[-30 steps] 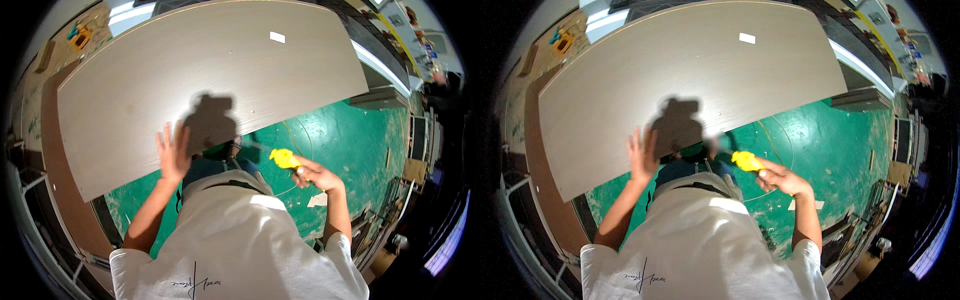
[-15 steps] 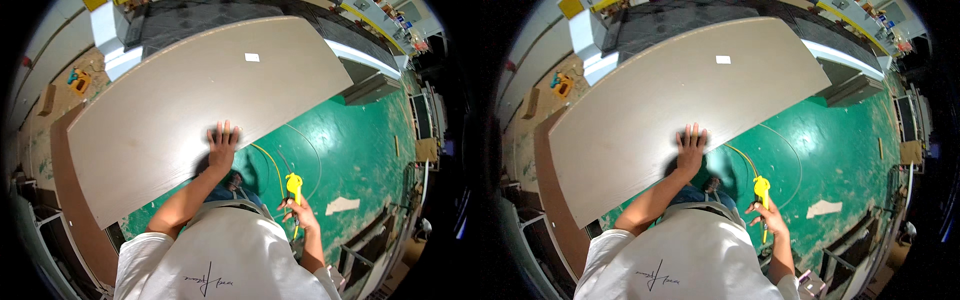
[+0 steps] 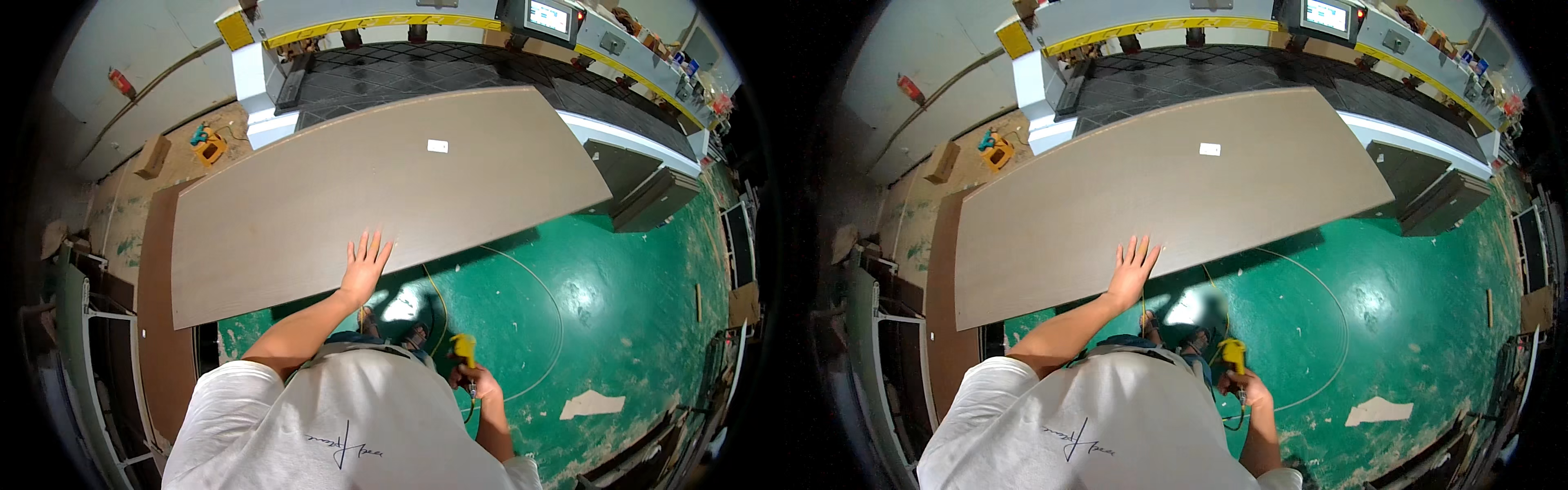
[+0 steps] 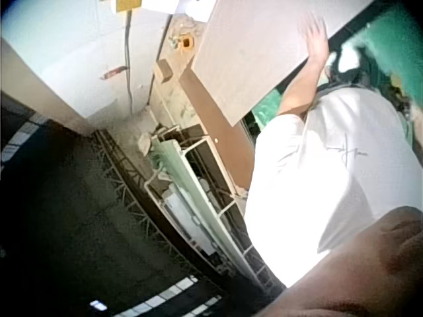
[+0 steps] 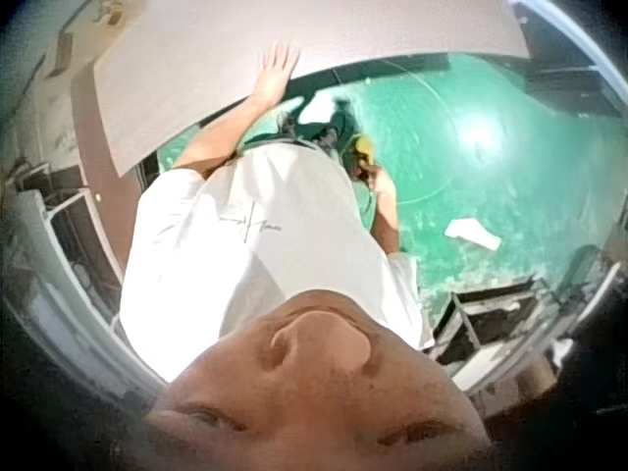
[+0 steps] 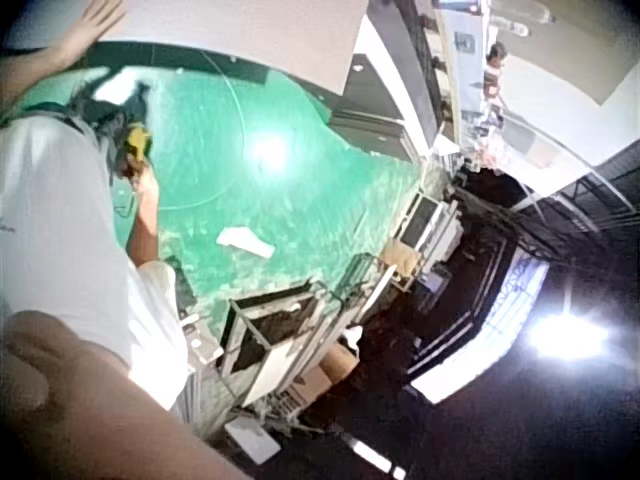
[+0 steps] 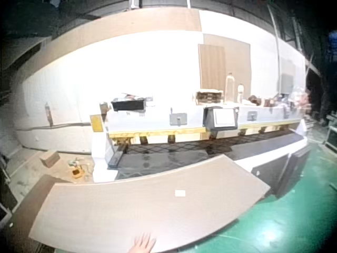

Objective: The person cleans a large rectangular wood panel using a yellow spray gun connected to a hose. They spray the surface and wipe it with their hand, then flip the panel to repeat the process on the other side. The person moves the panel around the workshop floor during the task.

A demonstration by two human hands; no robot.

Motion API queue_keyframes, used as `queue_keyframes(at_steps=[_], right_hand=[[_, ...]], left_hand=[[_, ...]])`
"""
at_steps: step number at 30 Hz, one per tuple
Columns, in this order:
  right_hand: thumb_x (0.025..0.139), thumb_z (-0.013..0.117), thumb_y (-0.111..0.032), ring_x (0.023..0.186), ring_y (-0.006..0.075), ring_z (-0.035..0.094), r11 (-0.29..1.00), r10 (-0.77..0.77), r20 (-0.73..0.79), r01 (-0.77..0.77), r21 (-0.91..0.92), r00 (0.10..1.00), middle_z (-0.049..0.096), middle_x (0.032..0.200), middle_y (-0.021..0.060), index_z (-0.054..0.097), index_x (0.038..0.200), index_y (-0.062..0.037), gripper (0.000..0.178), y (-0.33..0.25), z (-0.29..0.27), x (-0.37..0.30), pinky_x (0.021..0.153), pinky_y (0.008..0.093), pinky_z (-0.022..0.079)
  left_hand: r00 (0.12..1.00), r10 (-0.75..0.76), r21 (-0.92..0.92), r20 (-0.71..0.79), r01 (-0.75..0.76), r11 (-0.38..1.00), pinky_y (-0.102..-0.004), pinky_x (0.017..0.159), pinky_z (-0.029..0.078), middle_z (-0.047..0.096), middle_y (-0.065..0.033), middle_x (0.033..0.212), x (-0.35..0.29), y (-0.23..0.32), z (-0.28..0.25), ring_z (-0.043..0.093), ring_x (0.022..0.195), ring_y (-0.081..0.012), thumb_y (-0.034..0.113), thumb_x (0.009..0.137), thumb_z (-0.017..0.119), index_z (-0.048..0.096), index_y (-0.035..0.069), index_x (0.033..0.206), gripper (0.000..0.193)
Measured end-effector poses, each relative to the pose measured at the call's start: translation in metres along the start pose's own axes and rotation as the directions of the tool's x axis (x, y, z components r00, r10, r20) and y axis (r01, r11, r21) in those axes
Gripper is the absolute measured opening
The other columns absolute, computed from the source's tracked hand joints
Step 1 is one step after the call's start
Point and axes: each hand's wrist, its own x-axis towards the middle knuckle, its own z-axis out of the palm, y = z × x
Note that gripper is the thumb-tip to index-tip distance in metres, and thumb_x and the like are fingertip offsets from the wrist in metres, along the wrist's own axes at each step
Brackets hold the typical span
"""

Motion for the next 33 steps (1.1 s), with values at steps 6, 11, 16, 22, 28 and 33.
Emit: queue_keyframes(at_steps=[6,11,16,22,28,33], right_hand=[[0.097,0.063,-0.025,0.064,0.0122,0.048,0.954,-0.160,0.040,0.144,0.262,0.986,0.049,0.073,-0.0037,0.054,0.139,-0.0107,0.046,0.016,-0.027,0.021,0.058,0.0289,0.041],[0.096,0.066,-0.021,0.072,0.0109,0.058,1.000,-0.005,0.081,0.007,-0.027,0.997,0.060,0.083,-0.0033,0.064,0.124,-0.0084,0.031,-0.031,0.000,0.037,0.066,0.0272,0.049],[0.101,0.055,-0.033,0.069,0.0127,0.057,0.912,-0.249,-0.229,0.307,0.270,0.941,0.056,0.080,0.0002,0.060,0.105,-0.0080,0.025,-0.074,0.019,0.094,0.054,0.0249,0.045],[0.098,0.058,-0.040,0.066,0.0148,0.056,0.919,0.020,0.251,0.082,-0.387,0.968,0.055,0.074,0.0015,0.061,0.101,-0.0065,0.034,-0.077,0.079,0.128,0.052,0.0262,0.044],[0.091,0.067,-0.040,0.059,0.0183,0.053,0.997,0.081,-0.136,-0.079,0.020,0.987,0.057,0.070,0.0050,0.062,0.101,-0.0038,0.038,-0.100,0.086,0.086,0.053,0.0292,0.043],[0.086,0.073,-0.019,0.073,0.0236,0.064,0.997,0.023,0.488,0.018,-0.080,0.873,0.066,0.086,0.0147,0.060,0.114,0.0055,0.040,-0.116,-0.010,0.028,0.064,0.0337,0.049]], left_hand=[[0.998,0.001,-0.043,0.065,0.002,0.999,-0.0650,0.118,0.022,0.023,-0.0158,0.164,-0.072,0.004,-0.046,0.018,0.151,-0.0440,-0.015,0.072,0.060,0.034,0.015,0.155,0.092],[0.995,-0.059,-0.077,0.081,0.065,0.995,-0.0604,0.119,0.025,0.034,-0.0130,0.161,-0.123,0.017,-0.091,0.027,0.149,-0.0402,-0.014,0.075,0.059,0.044,0.014,0.149,0.080],[0.993,-0.084,-0.130,0.086,0.095,0.987,-0.0568,0.120,0.026,0.038,-0.0130,0.158,-0.146,0.024,-0.116,0.030,0.148,-0.0394,-0.010,0.079,0.061,0.045,0.014,0.148,0.075],[0.994,-0.101,-0.189,0.045,0.107,0.976,-0.0543,0.118,0.033,0.049,-0.0139,0.151,-0.148,0.035,-0.147,0.040,0.142,-0.0387,-0.007,0.083,0.061,0.053,0.012,0.142,0.063],[0.991,-0.111,-0.212,0.077,0.125,0.969,-0.0516,0.117,0.036,0.052,-0.0132,0.148,-0.147,0.038,-0.197,0.044,0.141,-0.0373,-0.010,0.077,0.063,0.054,0.012,0.142,0.069],[0.983,-0.085,-0.181,0.161,0.114,0.977,-0.0430,0.112,0.046,0.055,-0.0127,0.145,-0.144,0.025,-0.297,0.052,0.134,-0.0345,-0.011,0.070,0.063,0.055,0.013,0.142,0.076]])
